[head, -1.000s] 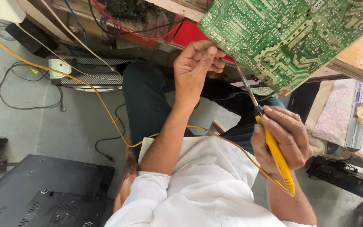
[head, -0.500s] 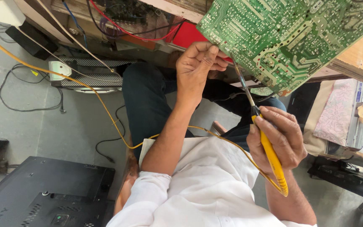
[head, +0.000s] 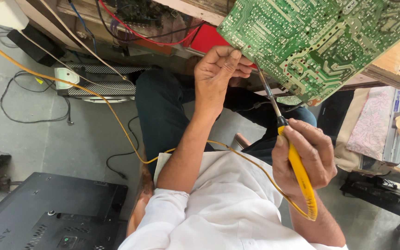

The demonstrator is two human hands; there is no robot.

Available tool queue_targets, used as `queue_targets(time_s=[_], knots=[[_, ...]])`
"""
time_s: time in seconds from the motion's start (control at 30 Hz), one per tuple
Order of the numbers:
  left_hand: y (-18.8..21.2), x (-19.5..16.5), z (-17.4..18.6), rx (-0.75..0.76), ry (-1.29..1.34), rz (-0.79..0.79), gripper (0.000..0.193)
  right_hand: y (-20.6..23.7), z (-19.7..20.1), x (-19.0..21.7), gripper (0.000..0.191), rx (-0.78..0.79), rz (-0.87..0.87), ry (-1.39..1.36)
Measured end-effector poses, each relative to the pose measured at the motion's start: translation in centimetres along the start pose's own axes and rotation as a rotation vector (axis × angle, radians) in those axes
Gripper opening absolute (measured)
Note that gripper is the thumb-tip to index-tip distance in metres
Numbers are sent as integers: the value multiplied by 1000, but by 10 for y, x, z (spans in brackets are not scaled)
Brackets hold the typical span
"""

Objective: The person uses a soldering iron to apply heat to multiple points on a green circuit board, then briefly uses a small brush to clean the board surface. The task is performed at a workbench with electronic equipment visible nearby.

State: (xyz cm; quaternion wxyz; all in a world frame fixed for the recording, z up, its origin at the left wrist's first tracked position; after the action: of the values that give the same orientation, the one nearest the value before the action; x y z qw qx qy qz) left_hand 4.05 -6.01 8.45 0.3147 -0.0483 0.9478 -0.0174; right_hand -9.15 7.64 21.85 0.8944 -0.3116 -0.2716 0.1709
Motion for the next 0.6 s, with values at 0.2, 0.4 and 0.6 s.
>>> queue_targets(time_s=[0.2,0.4,0.6], knots=[[-2,-1,3,13,26,-4,19,-3,4,2,14,-9,-102,24],[0,-1,2,24,43,-3,19,-3,6,-1,15,-14,-106,-10],[0,-2,2,21,38,8,20,2,6,-4,15,-13,-75,3]])
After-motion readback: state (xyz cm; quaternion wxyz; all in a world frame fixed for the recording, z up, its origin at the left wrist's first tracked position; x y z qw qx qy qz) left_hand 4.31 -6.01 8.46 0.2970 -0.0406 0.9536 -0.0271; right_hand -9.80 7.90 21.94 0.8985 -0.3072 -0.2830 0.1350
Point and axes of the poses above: each hand's wrist, its own y-axis away from the middle knuckle, its own z-axis out of the back of the hand, x = y × z, the point moved 2 cm from there along -y, towards the middle knuckle
